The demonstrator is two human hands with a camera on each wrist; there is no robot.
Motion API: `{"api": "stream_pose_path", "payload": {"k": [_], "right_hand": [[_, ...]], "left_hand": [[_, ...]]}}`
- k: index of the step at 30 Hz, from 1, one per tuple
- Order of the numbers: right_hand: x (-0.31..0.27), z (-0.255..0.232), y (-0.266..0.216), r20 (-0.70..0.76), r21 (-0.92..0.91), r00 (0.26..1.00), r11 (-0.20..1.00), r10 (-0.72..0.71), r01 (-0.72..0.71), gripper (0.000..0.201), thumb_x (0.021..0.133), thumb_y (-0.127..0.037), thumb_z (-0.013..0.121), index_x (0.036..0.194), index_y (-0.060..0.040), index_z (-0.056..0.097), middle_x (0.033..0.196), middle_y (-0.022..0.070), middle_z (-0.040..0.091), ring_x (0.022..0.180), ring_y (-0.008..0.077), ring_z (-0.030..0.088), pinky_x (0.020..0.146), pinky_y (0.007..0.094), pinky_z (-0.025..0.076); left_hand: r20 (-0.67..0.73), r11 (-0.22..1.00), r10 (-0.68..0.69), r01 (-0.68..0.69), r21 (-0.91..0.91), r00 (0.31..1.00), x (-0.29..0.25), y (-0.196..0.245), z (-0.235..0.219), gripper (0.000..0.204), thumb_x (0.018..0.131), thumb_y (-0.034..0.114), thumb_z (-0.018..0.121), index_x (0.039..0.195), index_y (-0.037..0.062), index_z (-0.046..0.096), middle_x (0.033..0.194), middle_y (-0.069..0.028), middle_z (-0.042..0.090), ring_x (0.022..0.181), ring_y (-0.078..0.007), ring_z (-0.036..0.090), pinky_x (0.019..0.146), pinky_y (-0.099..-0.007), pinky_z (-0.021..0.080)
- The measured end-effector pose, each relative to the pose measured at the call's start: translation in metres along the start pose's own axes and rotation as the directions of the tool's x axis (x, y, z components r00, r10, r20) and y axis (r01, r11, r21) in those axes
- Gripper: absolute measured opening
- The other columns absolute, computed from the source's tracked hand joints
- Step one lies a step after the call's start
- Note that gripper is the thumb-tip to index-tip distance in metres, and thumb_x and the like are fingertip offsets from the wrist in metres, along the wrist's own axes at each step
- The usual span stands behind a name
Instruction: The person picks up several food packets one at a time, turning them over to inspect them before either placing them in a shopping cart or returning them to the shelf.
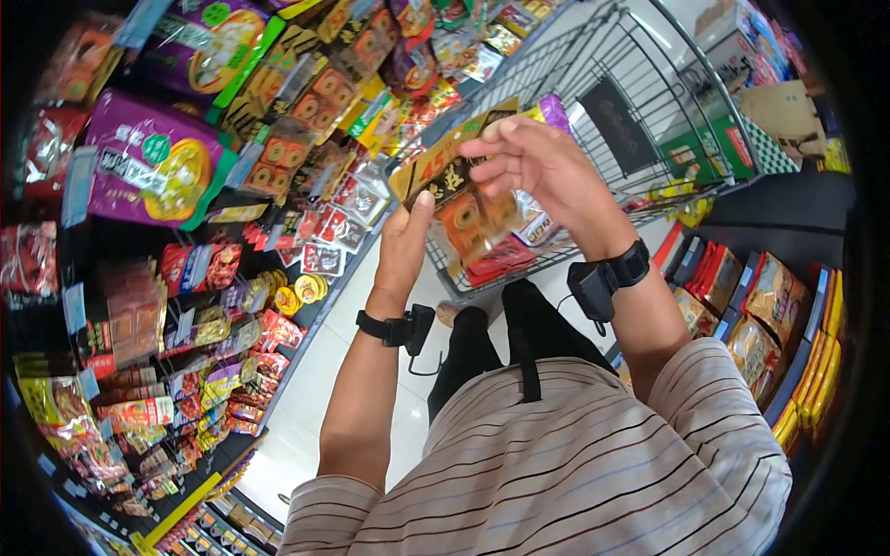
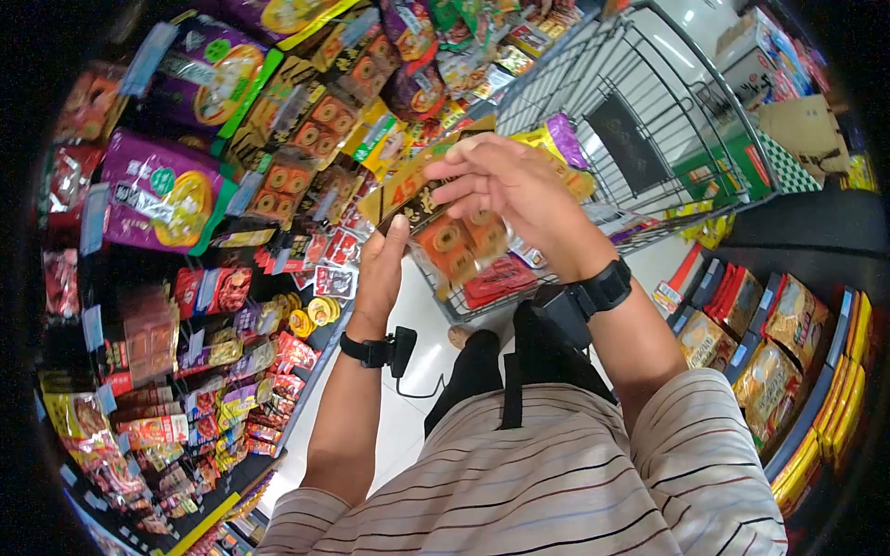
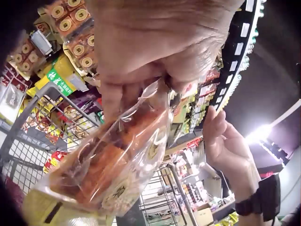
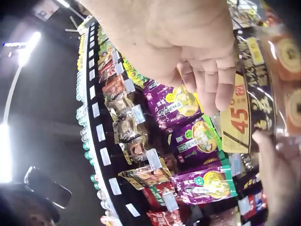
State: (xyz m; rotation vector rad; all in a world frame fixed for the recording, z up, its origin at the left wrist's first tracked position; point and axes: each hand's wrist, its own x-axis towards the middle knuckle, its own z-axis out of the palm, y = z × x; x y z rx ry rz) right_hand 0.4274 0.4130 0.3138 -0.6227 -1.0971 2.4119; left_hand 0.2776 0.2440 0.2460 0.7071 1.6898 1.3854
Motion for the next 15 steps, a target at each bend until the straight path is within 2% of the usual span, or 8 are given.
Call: {"api": "stream_pose_path", "payload": {"k": [1,4,5,8,9,12,13,15], "right_hand": [[-0.001,-0.001,-0.001,-0.001,-0.059,1.000,0.998,-0.010,0.010,0.024,0.101,-0.023,0.051,0.109,-0.0012,0.058,0.110,0.0190,0.069,0.088,0.0232,0.070,0.075,0.0320,0.057],[-0.011,0.001,-0.004,-0.130,-0.221,0.987,0.973,-0.098,0.067,0.022,0.100,-0.021,0.051,0.106,-0.0009,0.058,0.106,0.0175,0.069,0.085,0.0209,0.069,0.073,0.0309,0.057],[-0.014,-0.004,-0.003,-0.162,-0.232,0.980,0.970,-0.113,0.074,0.021,0.100,-0.020,0.053,0.106,-0.0013,0.058,0.102,0.0153,0.069,0.084,0.0194,0.069,0.072,0.0297,0.056],[-0.023,-0.026,0.008,-0.263,-0.330,0.951,0.941,-0.161,0.068,0.021,0.100,-0.020,0.053,0.106,-0.0014,0.058,0.100,0.0140,0.069,0.083,0.0189,0.069,0.072,0.0288,0.056],[-0.027,-0.030,0.012,-0.292,-0.365,0.942,0.930,-0.166,0.051,0.023,0.099,-0.024,0.056,0.107,-0.0029,0.059,0.102,0.0126,0.068,0.087,0.0192,0.068,0.074,0.0306,0.055],[-0.030,-0.034,0.032,-0.325,-0.369,0.943,0.928,-0.070,-0.059,0.028,0.098,-0.030,0.058,0.109,-0.0042,0.059,0.108,0.0122,0.067,0.093,0.0202,0.067,0.079,0.0332,0.055],[-0.035,-0.028,0.034,-0.262,-0.329,0.965,0.937,0.031,-0.119,0.037,0.098,-0.035,0.059,0.120,-0.0046,0.057,0.117,0.0108,0.064,0.102,0.0211,0.064,0.086,0.0339,0.053],[-0.036,-0.029,0.061,-0.156,-0.295,0.975,0.934,0.162,-0.202,0.045,0.098,-0.036,0.059,0.129,-0.0042,0.052,0.121,0.0101,0.062,0.107,0.0207,0.063,0.090,0.0329,0.051]], "left_hand": [[-0.025,0.997,-0.004,0.002,-0.078,1.000,-0.004,-0.003,-0.004,0.046,0.102,0.042,0.053,0.124,0.0024,0.062,0.107,-0.0005,0.066,0.098,-0.0128,0.059,0.092,-0.0289,0.046],[0.026,0.985,-0.139,0.141,-0.102,0.990,-0.021,0.002,-0.018,0.048,0.103,0.040,0.050,0.131,0.0021,0.059,0.119,-0.0053,0.063,0.110,-0.0144,0.055,0.098,-0.0316,0.042],[0.013,0.976,-0.025,0.027,-0.217,1.000,-0.021,-0.010,-0.018,0.050,0.103,0.042,0.050,0.130,0.0017,0.059,0.118,-0.0045,0.064,0.109,-0.0137,0.055,0.097,-0.0308,0.043],[0.017,0.914,-0.107,0.105,-0.391,0.994,-0.032,-0.008,-0.033,0.050,0.102,0.043,0.052,0.130,0.0015,0.059,0.117,-0.0032,0.064,0.101,-0.0112,0.056,0.089,-0.0280,0.045],[0.005,0.902,-0.106,0.098,-0.421,0.994,-0.035,-0.008,-0.036,0.048,0.102,0.042,0.053,0.128,0.0027,0.060,0.116,-0.0024,0.065,0.096,-0.0098,0.057,0.083,-0.0262,0.044],[-0.045,0.865,-0.096,0.061,-0.498,0.994,-0.039,-0.010,-0.050,0.041,0.101,0.041,0.054,0.120,0.0062,0.064,0.113,-0.0003,0.066,0.083,-0.0054,0.058,0.065,-0.0208,0.040],[-0.027,0.846,-0.081,0.054,-0.530,0.996,-0.039,-0.008,-0.052,0.038,0.102,0.040,0.053,0.119,0.0071,0.062,0.110,0.0009,0.067,0.081,-0.0041,0.058,0.062,-0.0198,0.038],[-0.025,0.787,-0.088,0.054,-0.614,0.996,-0.043,-0.002,-0.054,0.040,0.104,0.034,0.048,0.127,0.0023,0.055,0.123,-0.0068,0.063,0.104,-0.0154,0.060,0.087,-0.0299,0.044]]}}
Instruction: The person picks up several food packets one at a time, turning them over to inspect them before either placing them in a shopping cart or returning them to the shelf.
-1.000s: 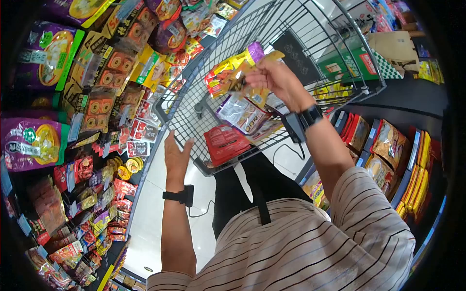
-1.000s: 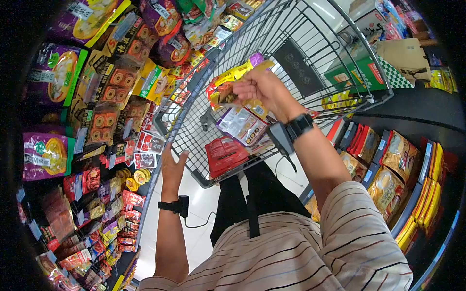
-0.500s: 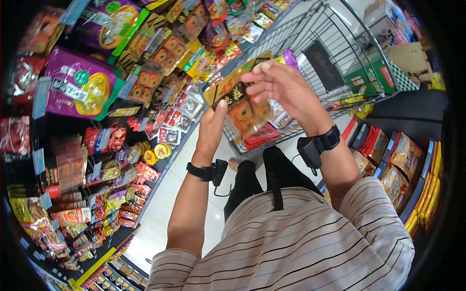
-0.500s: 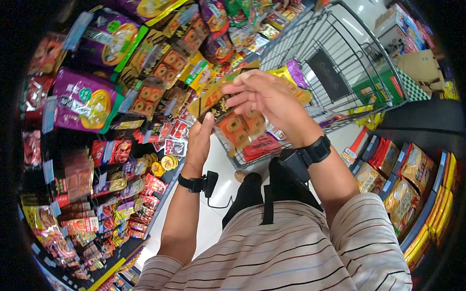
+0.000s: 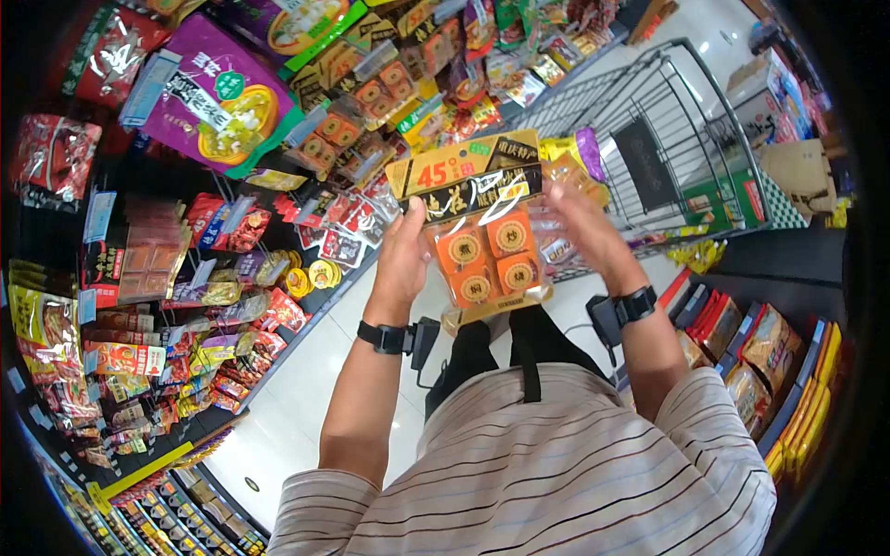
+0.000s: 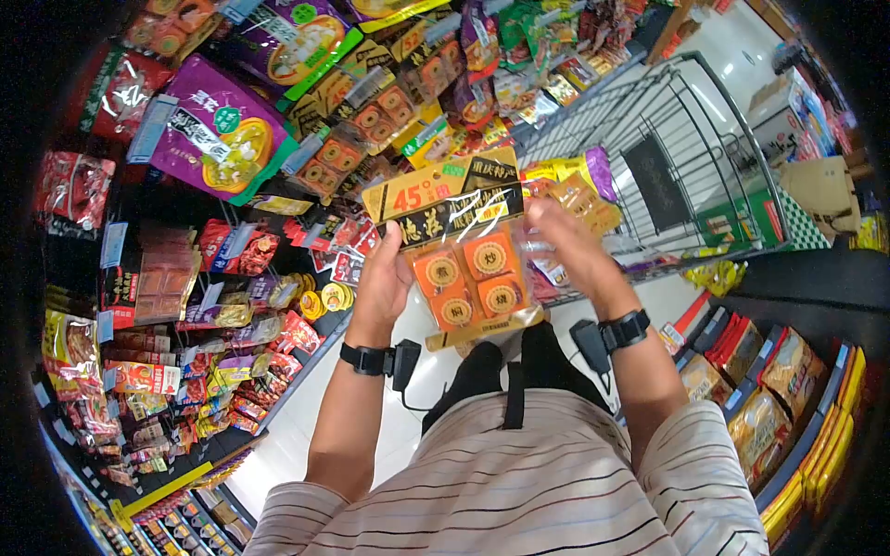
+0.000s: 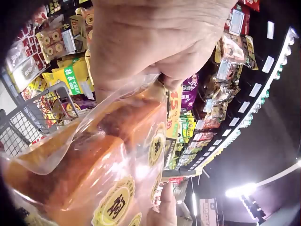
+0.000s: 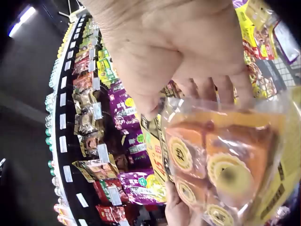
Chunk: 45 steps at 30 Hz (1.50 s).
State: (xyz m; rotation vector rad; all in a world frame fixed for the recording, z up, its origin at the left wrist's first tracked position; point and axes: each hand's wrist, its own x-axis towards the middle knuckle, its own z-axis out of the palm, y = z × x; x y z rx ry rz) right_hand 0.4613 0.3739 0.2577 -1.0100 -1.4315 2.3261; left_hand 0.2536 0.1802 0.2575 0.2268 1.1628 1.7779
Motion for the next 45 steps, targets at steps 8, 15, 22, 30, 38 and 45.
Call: {"api": "stream_pose_path", "payload": {"k": [8,15,22,30,38,45], "right_hand": [[-0.017,0.044,0.007,0.251,0.187,0.958,0.964,0.141,-0.191,0.058,0.095,-0.027,0.066,0.139,0.0011,0.043,0.129,0.0103,0.058,0.116,0.0150,0.059,0.099,0.0295,0.049],[-0.016,0.051,0.011,0.199,0.235,0.972,0.956,0.129,-0.175,0.055,0.095,-0.024,0.066,0.138,0.0030,0.044,0.129,0.0111,0.058,0.115,0.0153,0.059,0.098,0.0294,0.049],[-0.012,0.040,0.013,0.240,0.270,0.970,0.958,0.034,-0.100,0.046,0.096,-0.024,0.063,0.133,0.0013,0.049,0.125,0.0090,0.060,0.113,0.0149,0.059,0.097,0.0295,0.049],[-0.008,0.032,0.010,0.261,0.337,0.963,0.930,0.061,-0.150,0.035,0.097,-0.024,0.061,0.124,-0.0019,0.053,0.118,0.0078,0.062,0.108,0.0158,0.062,0.093,0.0321,0.053],[-0.002,0.019,0.011,0.277,0.375,0.952,0.897,0.131,-0.233,0.030,0.099,-0.023,0.054,0.122,-0.0030,0.054,0.119,0.0077,0.062,0.110,0.0181,0.062,0.094,0.0346,0.052],[-0.002,0.010,0.002,0.322,0.380,0.941,0.895,0.108,-0.233,0.036,0.101,-0.025,0.049,0.129,-0.0026,0.051,0.127,0.0092,0.059,0.114,0.0209,0.060,0.098,0.0374,0.050]], "left_hand": [[-0.092,0.997,-0.076,0.074,-0.029,0.993,-0.020,0.004,-0.006,0.040,0.106,0.031,0.044,0.131,0.0008,0.052,0.127,-0.0101,0.063,0.112,-0.0192,0.062,0.090,-0.0284,0.051],[-0.030,0.994,-0.038,0.034,-0.105,0.999,-0.033,0.010,0.009,0.047,0.105,0.036,0.043,0.138,0.0020,0.045,0.136,-0.0128,0.056,0.124,-0.0246,0.055,0.106,-0.0401,0.043],[-0.059,0.980,-0.120,0.127,0.152,0.991,-0.052,0.003,0.006,0.047,0.102,0.036,0.051,0.136,0.0042,0.047,0.130,-0.0090,0.059,0.116,-0.0201,0.060,0.092,-0.0406,0.053],[-0.067,0.970,-0.165,0.174,0.166,0.984,-0.067,-0.014,0.024,0.040,0.098,0.022,0.059,0.132,0.0025,0.050,0.122,-0.0072,0.063,0.107,-0.0164,0.065,0.089,-0.0352,0.057],[-0.086,0.978,-0.152,0.163,0.130,0.985,-0.061,-0.026,0.025,0.039,0.097,0.018,0.060,0.132,0.0039,0.051,0.120,-0.0056,0.063,0.105,-0.0149,0.065,0.086,-0.0334,0.057],[-0.110,0.985,-0.110,0.123,0.123,0.988,-0.058,-0.031,0.040,0.041,0.097,0.019,0.058,0.134,0.0043,0.050,0.118,-0.0054,0.064,0.103,-0.0135,0.065,0.083,-0.0326,0.058]]}}
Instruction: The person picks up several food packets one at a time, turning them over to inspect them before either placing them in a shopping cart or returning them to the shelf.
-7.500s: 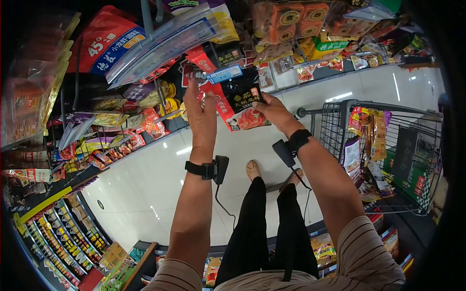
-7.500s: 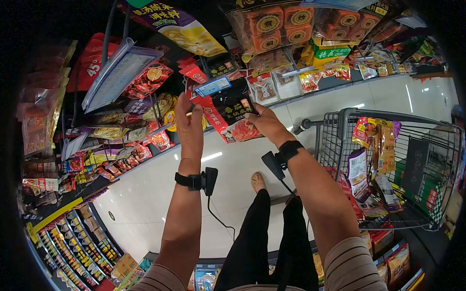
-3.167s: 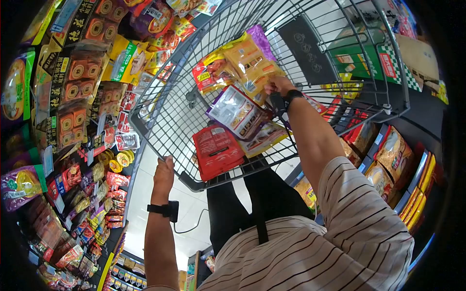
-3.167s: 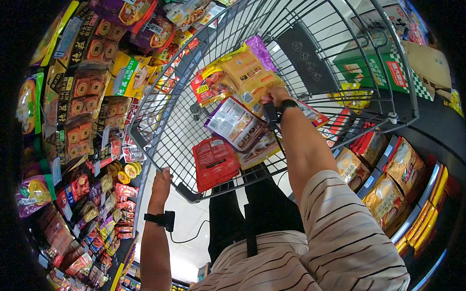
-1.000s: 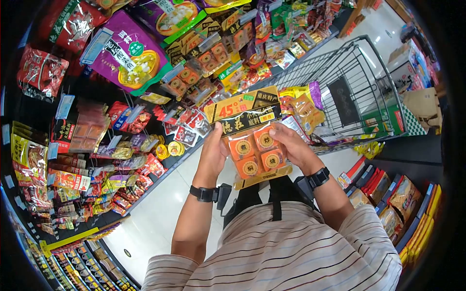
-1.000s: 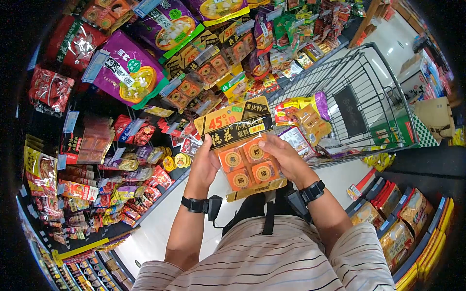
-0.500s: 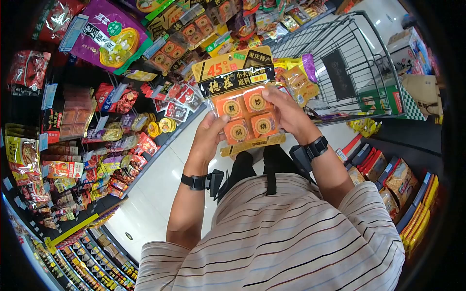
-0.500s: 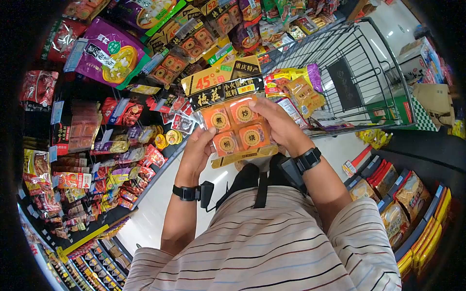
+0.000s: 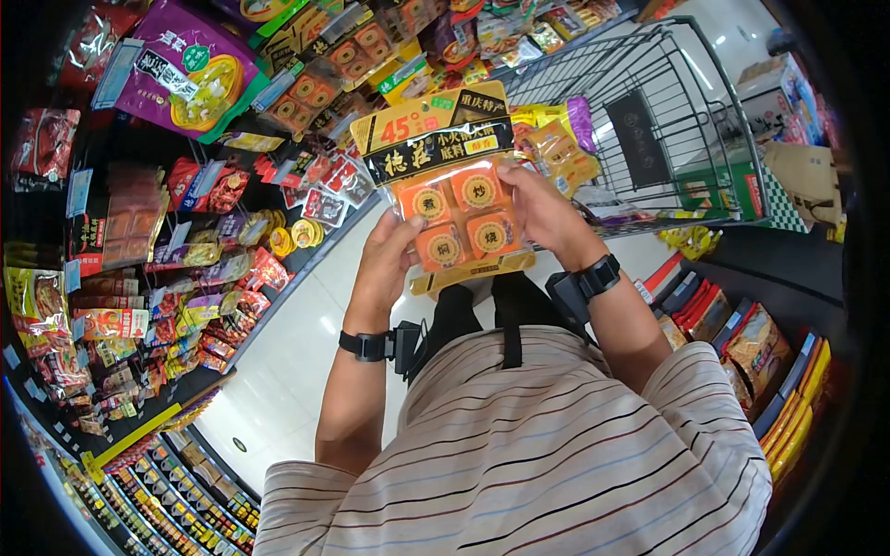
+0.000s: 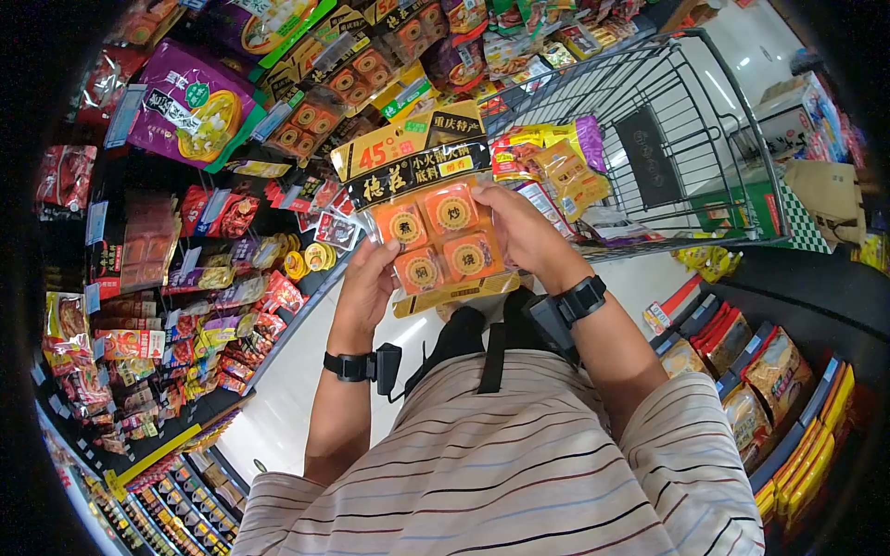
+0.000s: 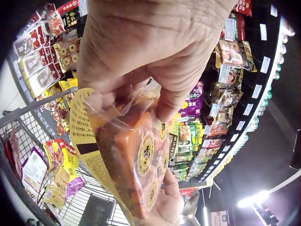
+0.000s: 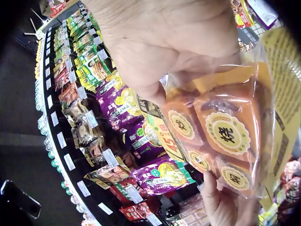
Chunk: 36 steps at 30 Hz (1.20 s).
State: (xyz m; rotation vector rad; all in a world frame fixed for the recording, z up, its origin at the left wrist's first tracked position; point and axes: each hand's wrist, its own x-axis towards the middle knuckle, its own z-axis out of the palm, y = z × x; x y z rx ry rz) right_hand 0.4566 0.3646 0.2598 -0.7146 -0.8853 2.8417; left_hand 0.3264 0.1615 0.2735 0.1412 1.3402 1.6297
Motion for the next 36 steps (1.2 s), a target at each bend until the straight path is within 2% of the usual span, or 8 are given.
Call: {"api": "stream_pose_path", "payload": {"k": [5,16,21,26,29,32,33,36], "right_hand": [[-0.001,-0.009,-0.007,0.011,-0.017,1.000,1.000,0.026,-0.026,0.037,0.100,-0.024,0.048,0.130,-0.0023,0.050,0.129,0.0104,0.059,0.117,0.0213,0.058,0.099,0.0375,0.049],[-0.007,-0.022,-0.026,0.034,-0.062,0.999,0.998,0.014,-0.012,0.039,0.100,-0.023,0.049,0.134,-0.0033,0.048,0.129,0.0094,0.058,0.118,0.0201,0.058,0.100,0.0362,0.048],[-0.006,-0.044,-0.029,0.029,-0.084,0.999,0.996,0.046,-0.043,0.033,0.098,-0.021,0.056,0.126,-0.0036,0.051,0.120,0.0088,0.061,0.111,0.0173,0.061,0.094,0.0323,0.051],[-0.022,-0.035,-0.037,-0.029,-0.084,0.995,0.992,0.092,-0.094,0.034,0.097,-0.024,0.059,0.122,-0.0025,0.051,0.115,0.0104,0.062,0.107,0.0175,0.063,0.088,0.0319,0.054],[-0.021,-0.052,-0.027,-0.030,-0.092,1.000,0.996,-0.004,0.001,0.035,0.097,-0.024,0.059,0.123,-0.0020,0.051,0.114,0.0107,0.062,0.104,0.0184,0.064,0.086,0.0325,0.055],[-0.031,-0.052,-0.036,-0.020,-0.063,0.999,0.997,0.044,-0.046,0.035,0.097,-0.025,0.059,0.122,-0.0015,0.051,0.114,0.0106,0.062,0.102,0.0189,0.065,0.085,0.0332,0.055],[-0.029,-0.059,-0.036,0.015,-0.046,0.999,0.998,0.047,-0.046,0.037,0.099,-0.023,0.057,0.129,-0.0028,0.051,0.120,0.0077,0.062,0.108,0.0167,0.063,0.091,0.0324,0.053],[-0.031,-0.065,-0.038,-0.017,-0.103,0.999,0.994,0.035,-0.036,0.036,0.099,-0.023,0.058,0.128,-0.0032,0.051,0.119,0.0077,0.062,0.107,0.0161,0.064,0.091,0.0322,0.053]], "left_hand": [[-0.009,1.000,-0.015,0.014,-0.024,1.000,-0.001,0.000,0.010,0.039,0.097,0.018,0.060,0.132,0.0049,0.051,0.119,-0.0049,0.064,0.103,-0.0132,0.065,0.083,-0.0305,0.058],[-0.044,0.999,-0.047,0.046,-0.028,0.998,0.009,-0.012,0.023,0.040,0.097,0.017,0.059,0.134,0.0044,0.051,0.119,-0.0069,0.064,0.103,-0.0156,0.066,0.085,-0.0350,0.058],[-0.020,0.997,-0.058,0.057,-0.052,0.998,0.008,-0.012,0.039,0.039,0.098,0.017,0.059,0.133,0.0024,0.051,0.121,-0.0081,0.063,0.105,-0.0165,0.065,0.086,-0.0355,0.058],[-0.056,0.994,-0.106,0.105,-0.008,0.993,0.009,-0.024,0.040,0.040,0.098,0.017,0.058,0.134,0.0017,0.049,0.123,-0.0085,0.062,0.107,-0.0179,0.065,0.088,-0.0360,0.058],[-0.066,0.993,-0.109,0.112,0.037,0.992,0.010,-0.023,0.047,0.040,0.098,0.018,0.058,0.134,0.0019,0.048,0.124,-0.0083,0.062,0.108,-0.0173,0.065,0.089,-0.0356,0.058],[0.003,0.993,-0.100,0.100,0.068,0.995,0.016,-0.020,0.056,0.041,0.098,0.018,0.058,0.135,0.0019,0.048,0.125,-0.0081,0.061,0.109,-0.0166,0.064,0.090,-0.0354,0.057],[0.015,0.993,-0.093,0.091,0.076,0.996,0.017,-0.019,0.059,0.042,0.098,0.019,0.059,0.135,0.0018,0.047,0.124,-0.0079,0.061,0.109,-0.0160,0.064,0.090,-0.0349,0.057],[0.004,0.992,-0.087,0.086,0.095,0.996,0.018,-0.016,0.070,0.043,0.098,0.019,0.059,0.135,0.0022,0.047,0.125,-0.0077,0.061,0.109,-0.0158,0.064,0.091,-0.0346,0.057]]}}
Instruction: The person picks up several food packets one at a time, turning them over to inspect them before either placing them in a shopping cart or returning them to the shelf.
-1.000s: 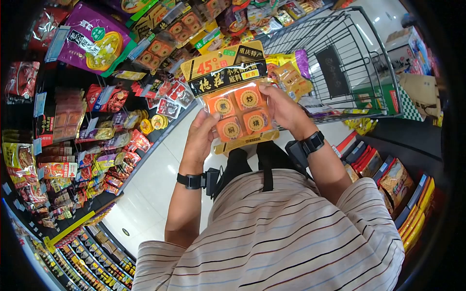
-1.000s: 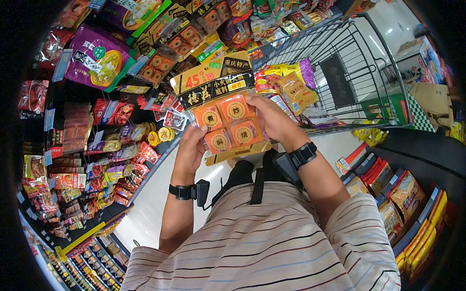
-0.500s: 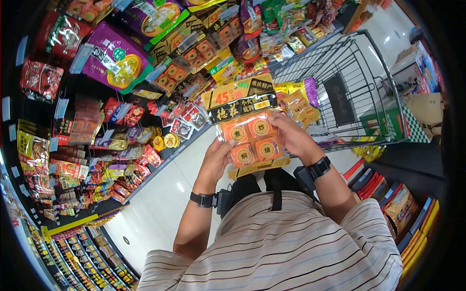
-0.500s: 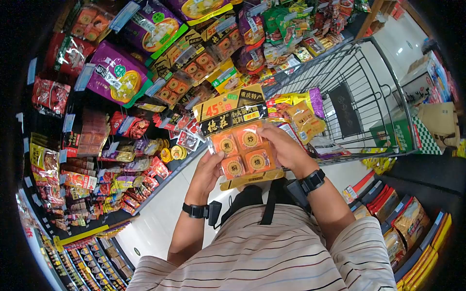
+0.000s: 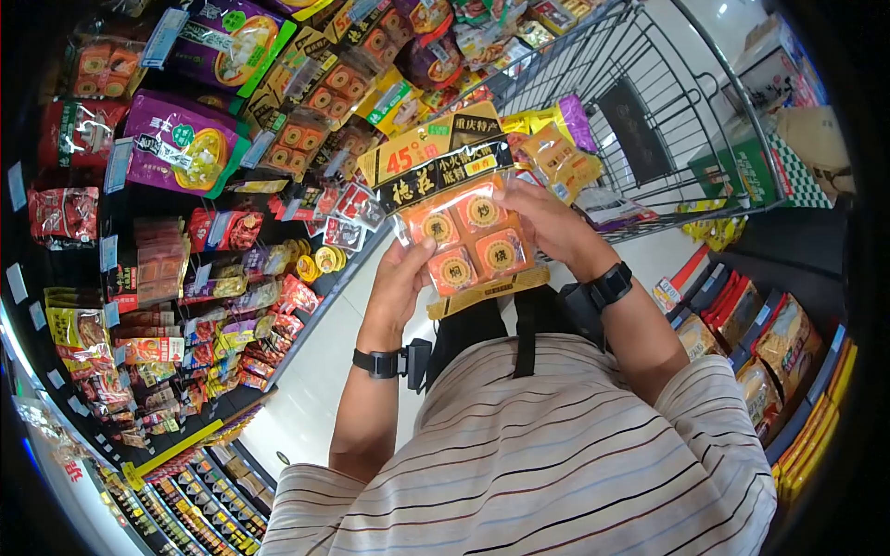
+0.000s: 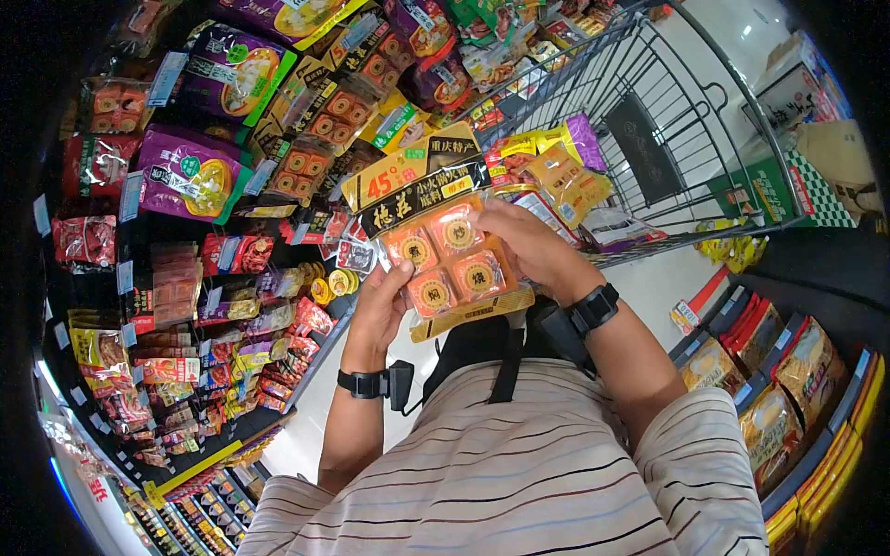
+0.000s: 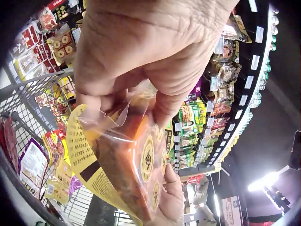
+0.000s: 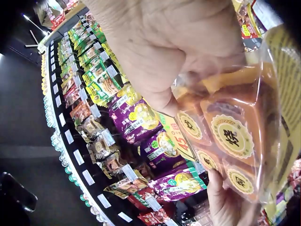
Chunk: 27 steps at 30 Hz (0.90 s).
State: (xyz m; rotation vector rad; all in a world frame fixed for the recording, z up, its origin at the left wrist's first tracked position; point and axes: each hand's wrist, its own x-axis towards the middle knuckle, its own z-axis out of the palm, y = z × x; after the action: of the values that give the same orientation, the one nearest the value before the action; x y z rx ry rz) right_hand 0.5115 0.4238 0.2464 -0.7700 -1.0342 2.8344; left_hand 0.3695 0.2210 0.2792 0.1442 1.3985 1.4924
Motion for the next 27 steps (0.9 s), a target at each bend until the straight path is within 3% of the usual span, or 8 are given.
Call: {"api": "stream_pose_path", "payload": {"k": [7,13,16,19,25,27], "right_hand": [[0.006,0.014,-0.001,-0.020,0.001,0.999,0.999,0.044,-0.044,0.040,0.099,-0.023,0.058,0.133,-0.0032,0.049,0.123,0.0066,0.062,0.110,0.0141,0.062,0.092,0.0305,0.052],[0.028,0.025,0.011,0.060,0.043,0.998,0.999,0.026,-0.029,0.041,0.099,-0.023,0.058,0.134,-0.0034,0.050,0.125,0.0054,0.061,0.115,0.0129,0.059,0.097,0.0304,0.049],[0.031,0.037,0.006,0.023,-0.011,0.999,1.000,0.024,-0.024,0.041,0.098,-0.022,0.060,0.133,-0.0034,0.050,0.125,0.0055,0.061,0.114,0.0128,0.059,0.097,0.0297,0.049],[0.036,0.054,0.000,-0.041,0.012,0.999,1.000,0.017,-0.016,0.044,0.094,-0.015,0.064,0.131,0.0014,0.047,0.120,0.0099,0.062,0.102,0.0175,0.065,0.087,0.0310,0.056],[0.048,0.084,-0.009,-0.142,-0.176,0.979,0.977,-0.144,0.119,0.040,0.093,-0.015,0.066,0.127,0.0014,0.052,0.109,0.0075,0.065,0.094,0.0144,0.065,0.077,0.0295,0.056],[0.051,0.096,-0.014,-0.085,-0.483,0.963,0.856,-0.257,0.186,0.039,0.093,-0.016,0.066,0.126,0.0010,0.052,0.106,0.0072,0.065,0.091,0.0125,0.065,0.073,0.0293,0.055]], "left_hand": [[-0.056,0.999,0.024,-0.026,-0.029,0.998,-0.004,0.000,-0.005,0.041,0.097,0.018,0.061,0.133,0.0019,0.049,0.121,-0.0071,0.063,0.105,-0.0144,0.065,0.086,-0.0319,0.058],[-0.059,0.998,0.020,-0.023,-0.062,0.998,-0.004,0.003,-0.030,0.041,0.097,0.018,0.061,0.133,0.0024,0.049,0.119,-0.0057,0.064,0.100,-0.0112,0.064,0.081,-0.0274,0.056],[-0.062,0.997,0.025,-0.030,-0.068,0.998,-0.003,0.010,-0.035,0.040,0.098,0.019,0.060,0.133,0.0026,0.049,0.120,-0.0055,0.063,0.102,-0.0108,0.064,0.083,-0.0274,0.055],[-0.019,0.995,0.049,-0.051,-0.088,0.999,0.000,0.018,-0.043,0.041,0.099,0.021,0.060,0.134,0.0025,0.048,0.123,-0.0055,0.062,0.104,-0.0115,0.063,0.087,-0.0285,0.053],[-0.040,0.997,0.071,-0.072,-0.034,0.997,0.016,0.023,-0.064,0.047,0.102,0.035,0.054,0.138,0.0065,0.046,0.123,-0.0044,0.061,0.109,-0.0148,0.060,0.091,-0.0332,0.050],[-0.049,0.995,0.088,-0.090,-0.043,0.995,0.021,0.028,-0.063,0.050,0.103,0.042,0.049,0.139,0.0078,0.046,0.124,-0.0048,0.060,0.111,-0.0156,0.059,0.093,-0.0352,0.049]]}}
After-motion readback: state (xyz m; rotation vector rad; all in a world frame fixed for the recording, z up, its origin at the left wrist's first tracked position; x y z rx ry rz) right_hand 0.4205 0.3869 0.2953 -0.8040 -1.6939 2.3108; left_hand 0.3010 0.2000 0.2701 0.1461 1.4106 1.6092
